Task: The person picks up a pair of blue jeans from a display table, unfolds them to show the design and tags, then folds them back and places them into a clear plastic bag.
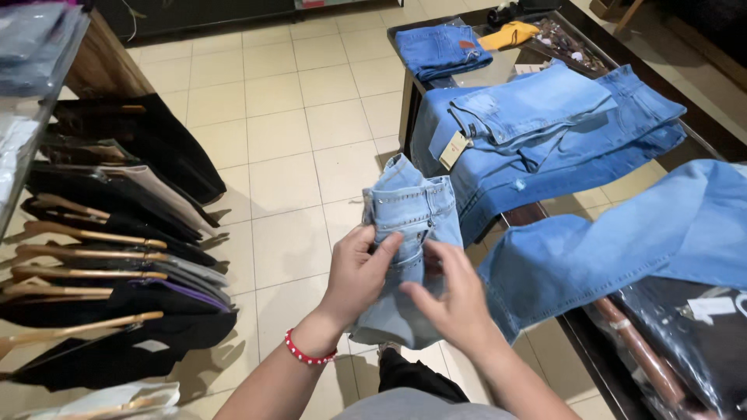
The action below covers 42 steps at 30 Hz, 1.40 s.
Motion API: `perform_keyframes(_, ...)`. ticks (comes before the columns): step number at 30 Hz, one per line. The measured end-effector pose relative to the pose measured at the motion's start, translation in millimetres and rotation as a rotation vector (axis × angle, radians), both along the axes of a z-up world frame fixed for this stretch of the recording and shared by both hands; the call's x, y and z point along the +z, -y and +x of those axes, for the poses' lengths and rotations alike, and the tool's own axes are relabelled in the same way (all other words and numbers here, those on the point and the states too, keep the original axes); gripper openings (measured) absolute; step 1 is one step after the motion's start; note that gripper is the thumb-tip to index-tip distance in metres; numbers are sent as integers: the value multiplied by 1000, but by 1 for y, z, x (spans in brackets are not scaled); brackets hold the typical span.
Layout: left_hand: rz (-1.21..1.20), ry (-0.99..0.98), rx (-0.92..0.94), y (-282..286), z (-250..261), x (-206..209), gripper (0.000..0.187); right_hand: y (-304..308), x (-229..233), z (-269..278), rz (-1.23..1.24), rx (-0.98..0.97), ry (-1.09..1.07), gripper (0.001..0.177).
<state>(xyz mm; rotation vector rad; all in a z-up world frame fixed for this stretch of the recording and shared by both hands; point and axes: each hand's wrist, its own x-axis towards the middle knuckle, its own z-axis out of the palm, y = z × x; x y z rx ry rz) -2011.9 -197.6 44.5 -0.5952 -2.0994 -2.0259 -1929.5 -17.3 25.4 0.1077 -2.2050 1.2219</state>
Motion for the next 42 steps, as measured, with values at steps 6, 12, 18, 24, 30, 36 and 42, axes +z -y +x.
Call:
perform_keyframes(6, -240, 43, -294, -36, -75, 21, 55, -14, -9, -115, 75, 149, 146, 66)
perform_keyframes(12, -140, -18, -304, -59, -168, 34, 43, -61, -11, -205, -115, 155, 91, 36)
perform_keyframes(18, -153, 1, -327, -68, -249, 31, 37, -104, -16, -252, -393, -30, 218, 35)
perform_keyframes(24, -66, -87, -227, -68, -351, 11, 23, -140, 17, -280, -612, -373, 98, 28)
perform_keyframes(30, -50, -164, -374, -78, -455, 31, 26, -134, 52, -300, -645, -747, -115, 16)
perform_keyframes(36, -81, -174, -589, -103, -539, 29, 28, -133, 46, -304, -498, -929, -131, 14)
perform_keyframes(42, -64, -280, -734, -157, -577, 29, 28, -151, 20, -288, -287, -1063, -97, 11)
